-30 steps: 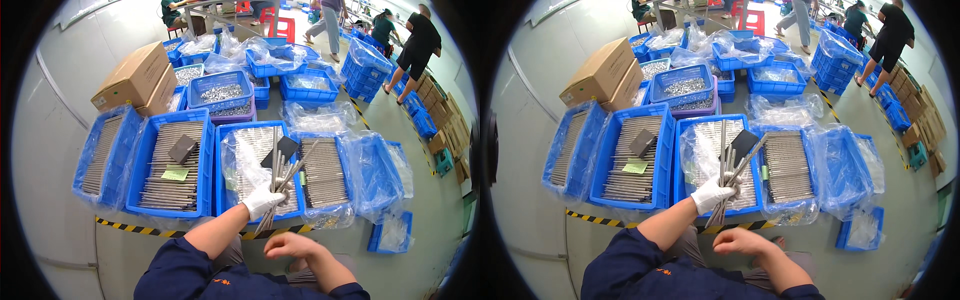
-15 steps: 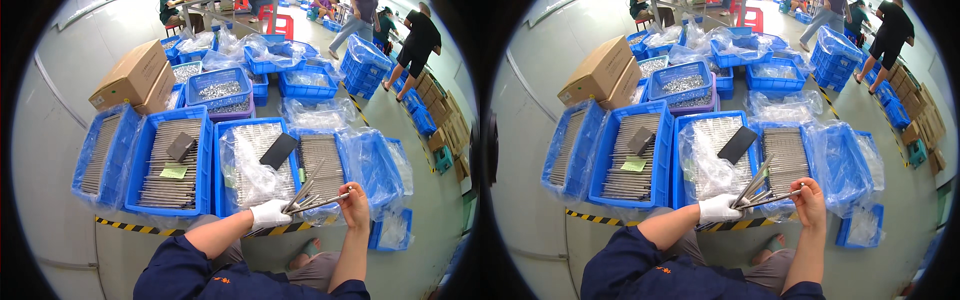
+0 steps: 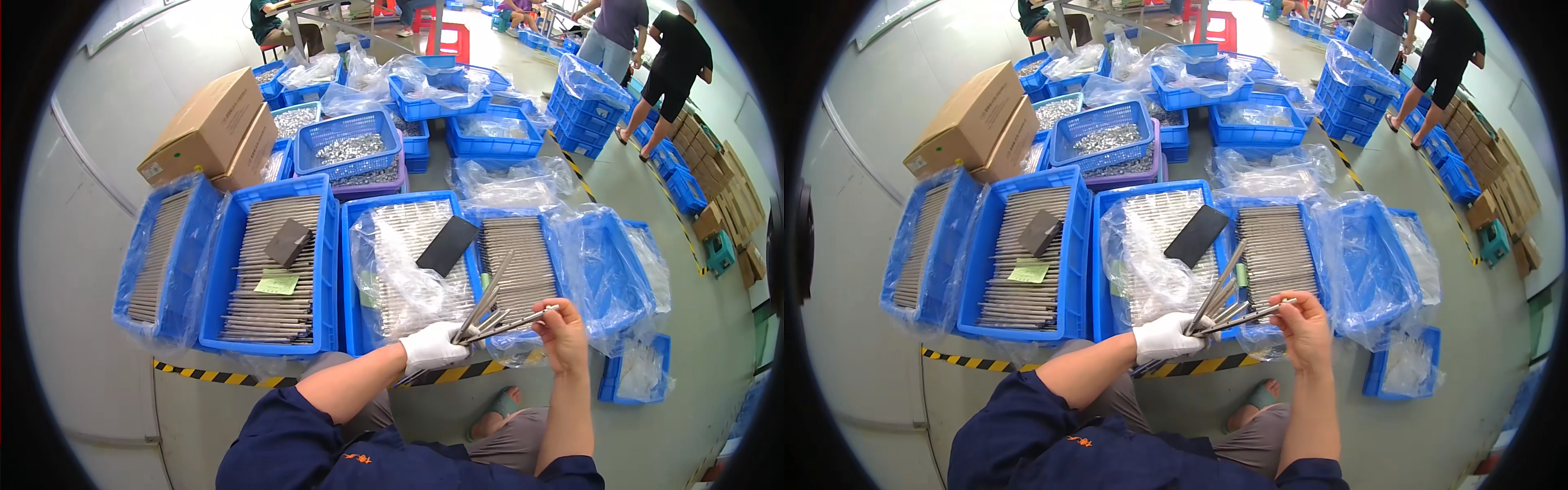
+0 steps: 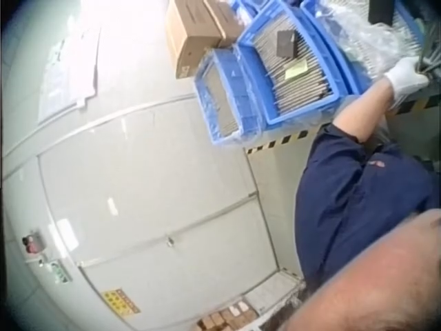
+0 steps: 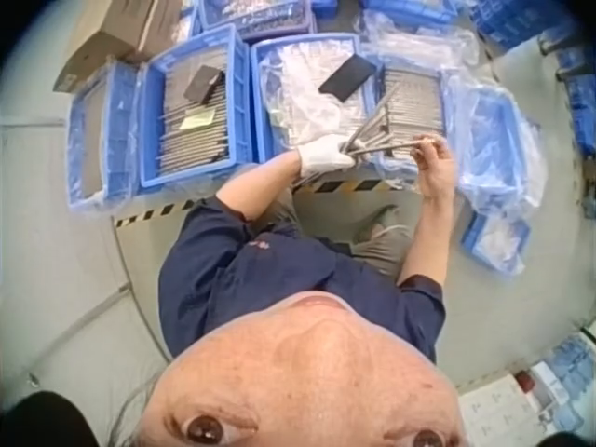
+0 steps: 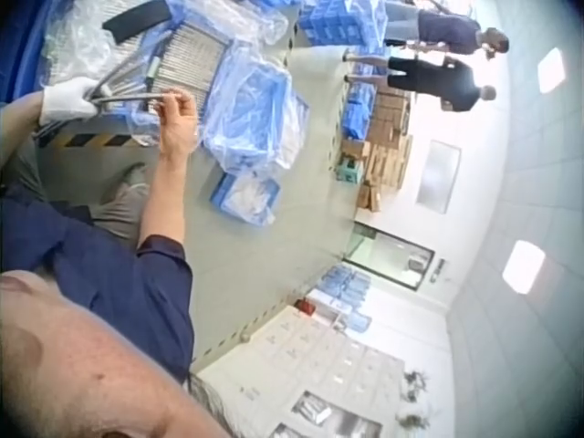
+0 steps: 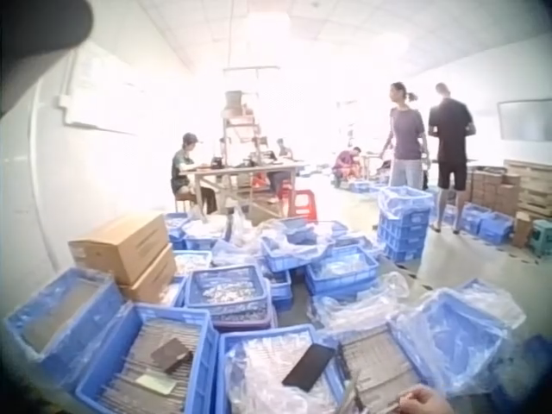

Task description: The recorder is sorting and inspecting thin metal rods from blue plastic crates on the floor of a factory.

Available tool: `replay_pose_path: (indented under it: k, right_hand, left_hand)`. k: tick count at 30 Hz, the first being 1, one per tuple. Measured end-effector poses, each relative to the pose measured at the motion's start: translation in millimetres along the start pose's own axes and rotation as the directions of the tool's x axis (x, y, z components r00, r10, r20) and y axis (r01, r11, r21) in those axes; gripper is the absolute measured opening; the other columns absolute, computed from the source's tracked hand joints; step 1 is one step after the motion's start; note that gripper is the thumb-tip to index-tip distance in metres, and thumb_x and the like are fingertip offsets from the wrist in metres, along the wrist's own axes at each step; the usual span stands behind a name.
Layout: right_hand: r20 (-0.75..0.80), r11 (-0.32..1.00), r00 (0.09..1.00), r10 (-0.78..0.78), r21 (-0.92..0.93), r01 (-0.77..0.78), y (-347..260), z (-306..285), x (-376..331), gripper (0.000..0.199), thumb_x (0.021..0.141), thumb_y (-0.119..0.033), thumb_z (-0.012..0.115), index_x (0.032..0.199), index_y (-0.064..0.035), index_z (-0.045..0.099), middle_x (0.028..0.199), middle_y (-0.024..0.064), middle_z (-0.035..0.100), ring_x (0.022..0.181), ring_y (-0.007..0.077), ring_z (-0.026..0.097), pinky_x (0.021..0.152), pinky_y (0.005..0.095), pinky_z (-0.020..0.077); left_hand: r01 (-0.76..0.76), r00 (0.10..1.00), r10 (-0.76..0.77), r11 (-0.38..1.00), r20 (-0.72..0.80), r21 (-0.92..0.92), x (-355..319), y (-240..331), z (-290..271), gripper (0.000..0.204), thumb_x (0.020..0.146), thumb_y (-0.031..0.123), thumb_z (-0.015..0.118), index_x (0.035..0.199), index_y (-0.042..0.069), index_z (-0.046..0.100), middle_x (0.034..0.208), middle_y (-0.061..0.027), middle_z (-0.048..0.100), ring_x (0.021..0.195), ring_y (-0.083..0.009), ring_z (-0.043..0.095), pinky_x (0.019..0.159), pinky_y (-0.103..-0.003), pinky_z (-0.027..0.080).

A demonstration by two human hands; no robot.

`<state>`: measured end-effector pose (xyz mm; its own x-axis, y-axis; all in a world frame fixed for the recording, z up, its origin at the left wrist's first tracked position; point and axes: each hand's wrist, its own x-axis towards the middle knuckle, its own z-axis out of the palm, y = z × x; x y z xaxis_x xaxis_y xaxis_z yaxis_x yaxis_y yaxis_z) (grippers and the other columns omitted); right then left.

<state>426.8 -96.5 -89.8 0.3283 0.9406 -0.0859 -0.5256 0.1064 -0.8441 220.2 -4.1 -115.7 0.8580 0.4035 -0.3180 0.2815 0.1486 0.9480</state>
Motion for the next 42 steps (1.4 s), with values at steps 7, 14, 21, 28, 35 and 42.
replay_pose_path:
  k: [7, 14, 21, 28, 35, 42]
  right_hand:
    - [-0.049, 0.948, 0.984, 0.17, -0.265, -0.177, 50, 44, -15, 0.017, 0.075, -0.003, 0.059, 0.092, -0.0027, 0.056, 0.084, 0.0034, 0.06, 0.076, 0.0083, 0.054, 0.066, 0.0197, 0.0417]
    - [-0.055, 0.95, 0.982, 0.183, -0.249, -0.191, 39, 32, -4, 0.014, 0.076, -0.006, 0.059, 0.089, -0.0026, 0.056, 0.081, 0.0044, 0.06, 0.071, 0.0082, 0.054, 0.061, 0.0191, 0.041]
    - [-0.092, 0.985, 0.989, 0.118, -0.119, -0.129, 39, 16, 1, 0.013, 0.08, -0.012, 0.054, 0.091, -0.0034, 0.054, 0.081, 0.006, 0.06, 0.062, 0.0077, 0.05, 0.058, 0.0206, 0.0423]
    - [0.221, 0.799, 0.77, 0.599, -0.104, -0.592, 52, 29, -10, 0.018, 0.083, -0.019, 0.051, 0.092, -0.0041, 0.054, 0.079, 0.0055, 0.059, 0.069, 0.0117, 0.056, 0.062, 0.0247, 0.0452]
    - [0.249, 0.659, 0.611, 0.751, -0.227, -0.717, 66, 50, -24, 0.019, 0.082, -0.021, 0.052, 0.095, -0.0066, 0.052, 0.086, 0.0059, 0.06, 0.076, 0.0114, 0.056, 0.066, 0.0234, 0.0441]
    - [0.288, 0.683, 0.631, 0.72, -0.134, -0.718, 67, 52, -30, 0.022, 0.082, -0.025, 0.054, 0.097, -0.0098, 0.052, 0.088, 0.0041, 0.06, 0.081, 0.0111, 0.057, 0.066, 0.024, 0.0437]
  left_hand:
    - [0.02, 1.0, -0.02, 0.997, 0.002, -0.078, -3, 2, 1, 0.027, 0.073, 0.012, 0.054, 0.099, 0.006, 0.051, 0.083, -0.001, 0.053, 0.075, -0.0081, 0.049, 0.066, -0.023, 0.041]
    - [0.115, 0.993, -0.104, 0.965, 0.059, -0.236, -5, 6, 6, 0.024, 0.083, 0.029, 0.049, 0.095, 0.008, 0.05, 0.07, 0.0024, 0.05, 0.06, -0.0055, 0.046, 0.053, -0.02, 0.038]
    - [0.074, 0.996, -0.087, 0.955, -0.032, -0.287, -1, 4, 4, 0.025, 0.08, 0.023, 0.056, 0.096, 0.004, 0.052, 0.072, 0.0003, 0.05, 0.058, -0.006, 0.045, 0.052, -0.02, 0.037]
    - [-0.163, 0.98, 0.081, 0.849, -0.181, -0.503, 3, 11, -3, 0.028, 0.076, 0.009, 0.054, 0.103, 0.004, 0.05, 0.087, -0.0046, 0.056, 0.061, -0.0073, 0.049, 0.055, -0.019, 0.04]
    - [-0.149, 0.977, 0.06, 0.882, -0.206, -0.447, 6, -3, -11, 0.034, 0.074, 0.011, 0.06, 0.105, 0.004, 0.048, 0.087, -0.0073, 0.057, 0.071, -0.0119, 0.053, 0.061, -0.023, 0.044]
    - [-0.236, 0.948, 0.113, 0.878, -0.298, -0.418, 3, 6, -21, 0.03, 0.074, 0.007, 0.059, 0.103, 0.005, 0.049, 0.082, -0.0055, 0.059, 0.076, -0.0099, 0.053, 0.065, -0.021, 0.041]
